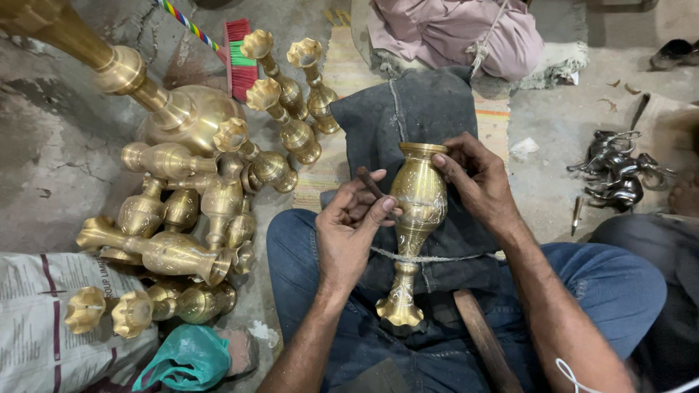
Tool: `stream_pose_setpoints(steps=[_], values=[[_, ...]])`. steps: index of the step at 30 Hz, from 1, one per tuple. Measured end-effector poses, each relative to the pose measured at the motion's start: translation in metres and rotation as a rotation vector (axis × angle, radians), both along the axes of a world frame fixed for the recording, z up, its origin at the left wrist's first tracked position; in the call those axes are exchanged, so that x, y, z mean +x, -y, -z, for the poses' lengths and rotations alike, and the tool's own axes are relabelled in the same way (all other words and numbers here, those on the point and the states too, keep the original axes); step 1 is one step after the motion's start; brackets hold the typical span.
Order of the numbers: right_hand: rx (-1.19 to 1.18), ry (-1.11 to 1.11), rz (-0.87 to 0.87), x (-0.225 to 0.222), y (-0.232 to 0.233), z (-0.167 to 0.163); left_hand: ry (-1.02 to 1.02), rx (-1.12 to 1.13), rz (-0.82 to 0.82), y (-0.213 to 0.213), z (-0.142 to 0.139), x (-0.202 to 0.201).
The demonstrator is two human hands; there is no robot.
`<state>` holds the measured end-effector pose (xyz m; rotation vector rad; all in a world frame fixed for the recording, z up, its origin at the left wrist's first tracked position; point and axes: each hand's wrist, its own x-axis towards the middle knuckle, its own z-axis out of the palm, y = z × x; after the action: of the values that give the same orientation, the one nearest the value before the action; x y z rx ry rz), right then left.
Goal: The person sits cross-legged on the floor with a brass vase resting on a dark cushion on their lap. They hold a chisel against the vase surface and strike it with a wooden mallet, working around the vase to cut a decorative pattern into the brass, repositioning the vase and chisel as they go.
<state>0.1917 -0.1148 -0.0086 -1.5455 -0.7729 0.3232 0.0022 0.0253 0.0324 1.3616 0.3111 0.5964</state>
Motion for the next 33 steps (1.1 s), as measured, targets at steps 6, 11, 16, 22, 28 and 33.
stream_pose_setpoints(steps=[6, 11, 16, 22, 28, 33], values=[[-0.047, 0.299, 0.031, -0.018, -0.002, -0.04, 0.055, 0.024, 0.044, 0.005, -0.002, 0.006], [-0.215, 0.555, 0.269, -0.061, 0.055, -0.056, 0.033, 0.314, 0.114, 0.003, -0.007, 0.012], [-1.117, 0.238, -0.086, -0.114, 0.133, -0.012, 0.128, 0.365, 0.099, 0.007, -0.01, 0.014], [-1.125, 0.456, -0.073, -0.159, 0.201, 0.091, 0.118, 0.428, -0.177, 0.031, -0.003, 0.017], [-0.85, -0.011, -0.067, -0.077, 0.222, 0.067, 0.072, 0.144, -0.23, 0.041, -0.002, 0.021], [-0.824, 0.434, 0.142, -0.037, 0.151, -0.025, 0.045, 0.466, -0.314, 0.047, -0.002, 0.021]])
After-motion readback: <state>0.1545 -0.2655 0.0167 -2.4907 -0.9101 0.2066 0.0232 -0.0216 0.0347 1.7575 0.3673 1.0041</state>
